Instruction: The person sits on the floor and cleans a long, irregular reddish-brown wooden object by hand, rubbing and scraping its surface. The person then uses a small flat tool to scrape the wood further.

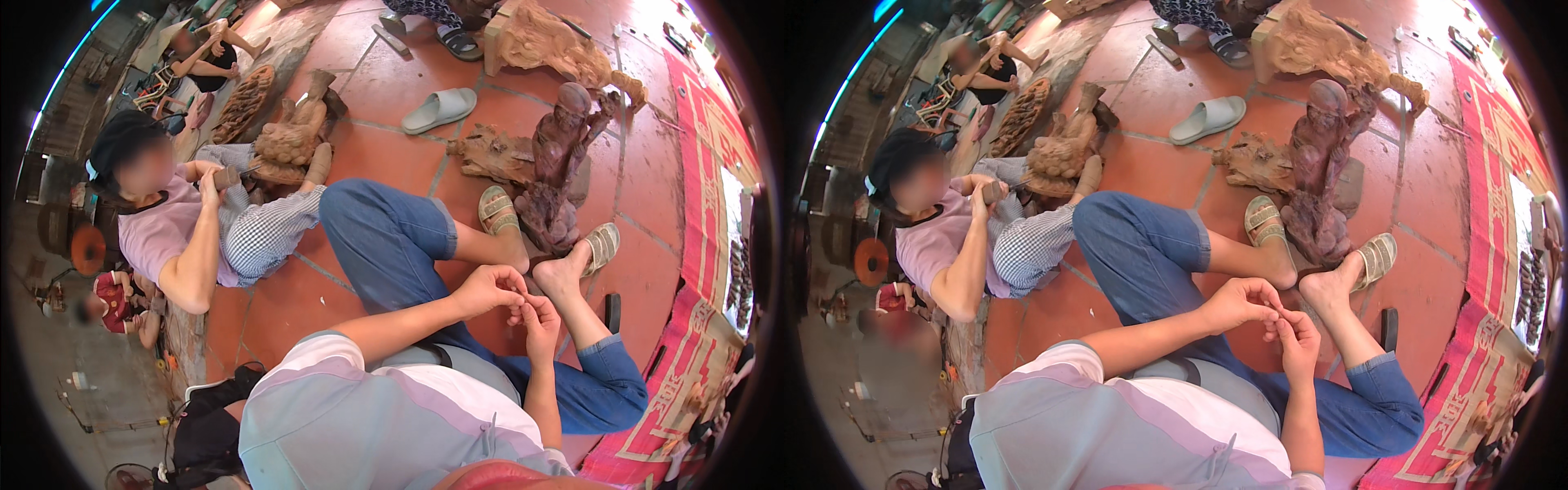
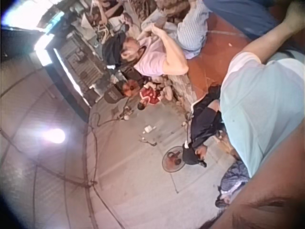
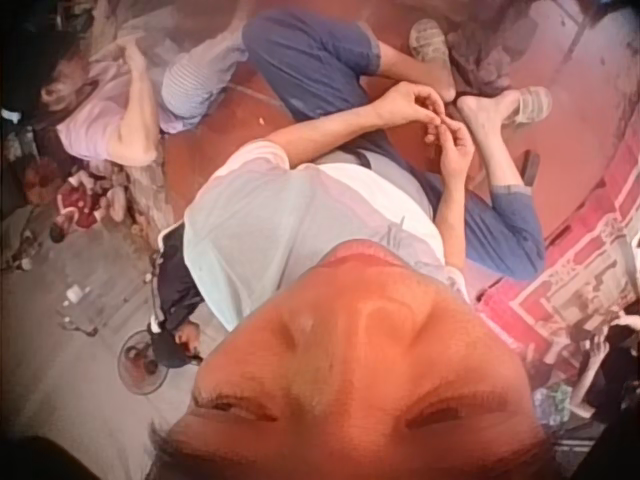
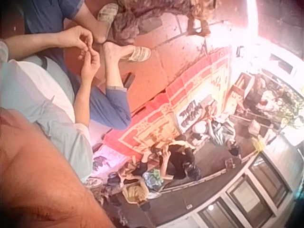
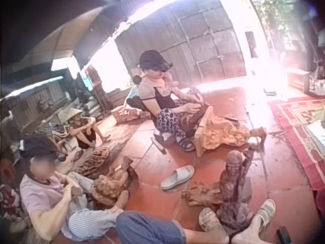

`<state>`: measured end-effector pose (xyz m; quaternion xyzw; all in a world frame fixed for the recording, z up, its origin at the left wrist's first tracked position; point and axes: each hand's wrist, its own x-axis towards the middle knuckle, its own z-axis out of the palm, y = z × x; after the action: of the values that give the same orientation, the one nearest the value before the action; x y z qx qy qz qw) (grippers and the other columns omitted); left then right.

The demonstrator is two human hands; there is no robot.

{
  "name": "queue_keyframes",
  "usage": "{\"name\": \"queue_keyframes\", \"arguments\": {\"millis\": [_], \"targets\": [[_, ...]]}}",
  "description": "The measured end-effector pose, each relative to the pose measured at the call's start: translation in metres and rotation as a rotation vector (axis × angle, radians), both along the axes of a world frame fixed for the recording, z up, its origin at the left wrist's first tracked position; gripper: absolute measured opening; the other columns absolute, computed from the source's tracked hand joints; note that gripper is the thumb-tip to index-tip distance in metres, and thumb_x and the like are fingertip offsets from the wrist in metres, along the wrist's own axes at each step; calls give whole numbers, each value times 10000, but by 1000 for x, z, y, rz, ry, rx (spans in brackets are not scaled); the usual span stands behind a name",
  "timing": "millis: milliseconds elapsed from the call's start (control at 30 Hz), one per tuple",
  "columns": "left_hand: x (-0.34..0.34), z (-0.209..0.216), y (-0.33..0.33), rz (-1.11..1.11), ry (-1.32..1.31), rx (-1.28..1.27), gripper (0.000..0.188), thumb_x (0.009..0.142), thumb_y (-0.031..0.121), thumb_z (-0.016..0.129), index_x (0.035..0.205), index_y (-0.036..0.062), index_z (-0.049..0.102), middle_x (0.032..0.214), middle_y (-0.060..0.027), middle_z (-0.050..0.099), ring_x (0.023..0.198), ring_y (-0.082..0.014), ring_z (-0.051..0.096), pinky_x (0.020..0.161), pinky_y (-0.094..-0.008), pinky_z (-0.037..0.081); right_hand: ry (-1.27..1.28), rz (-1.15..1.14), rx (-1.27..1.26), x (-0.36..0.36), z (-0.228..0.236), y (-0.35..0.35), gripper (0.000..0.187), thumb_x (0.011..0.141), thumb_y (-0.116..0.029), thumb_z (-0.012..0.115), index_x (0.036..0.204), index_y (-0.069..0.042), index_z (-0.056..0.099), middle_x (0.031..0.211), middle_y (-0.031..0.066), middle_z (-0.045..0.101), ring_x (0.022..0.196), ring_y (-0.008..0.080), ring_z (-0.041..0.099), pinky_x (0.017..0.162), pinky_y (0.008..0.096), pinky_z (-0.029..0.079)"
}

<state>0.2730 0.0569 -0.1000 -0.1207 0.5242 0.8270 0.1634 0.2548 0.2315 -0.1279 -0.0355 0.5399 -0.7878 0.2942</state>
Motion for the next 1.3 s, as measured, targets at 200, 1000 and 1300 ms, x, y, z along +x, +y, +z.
{"name": "queue_keyframes", "arguments": {"millis": [200,1000,1300], "targets": [[-4,4,6,94,-80,60,178,807,0,649,963,23,567,906,-79,627,795,-138,617,739,-265,512,-25,-47,-8,-1,-3,3,134,905,-68,550,1002,20,579,870,86,633,721,113,603,624,236,510],[-123,201,-59,-438,622,-982,267,871,112,597,1121,21,569,1026,-10,596,912,-83,547,805,-232,443,168,-268,5,-2,45,44,89,902,-107,572,968,-47,584,724,-10,560,596,39,501,509,176,411],[-258,156,-61,-351,1024,-1136,766,742,362,731,1369,113,370,1336,-163,436,1276,-263,368,1045,-374,295,122,-491,152,12,57,73,112,899,-125,587,966,-35,593,699,-15,551,542,26,472,488,161,367]]}}
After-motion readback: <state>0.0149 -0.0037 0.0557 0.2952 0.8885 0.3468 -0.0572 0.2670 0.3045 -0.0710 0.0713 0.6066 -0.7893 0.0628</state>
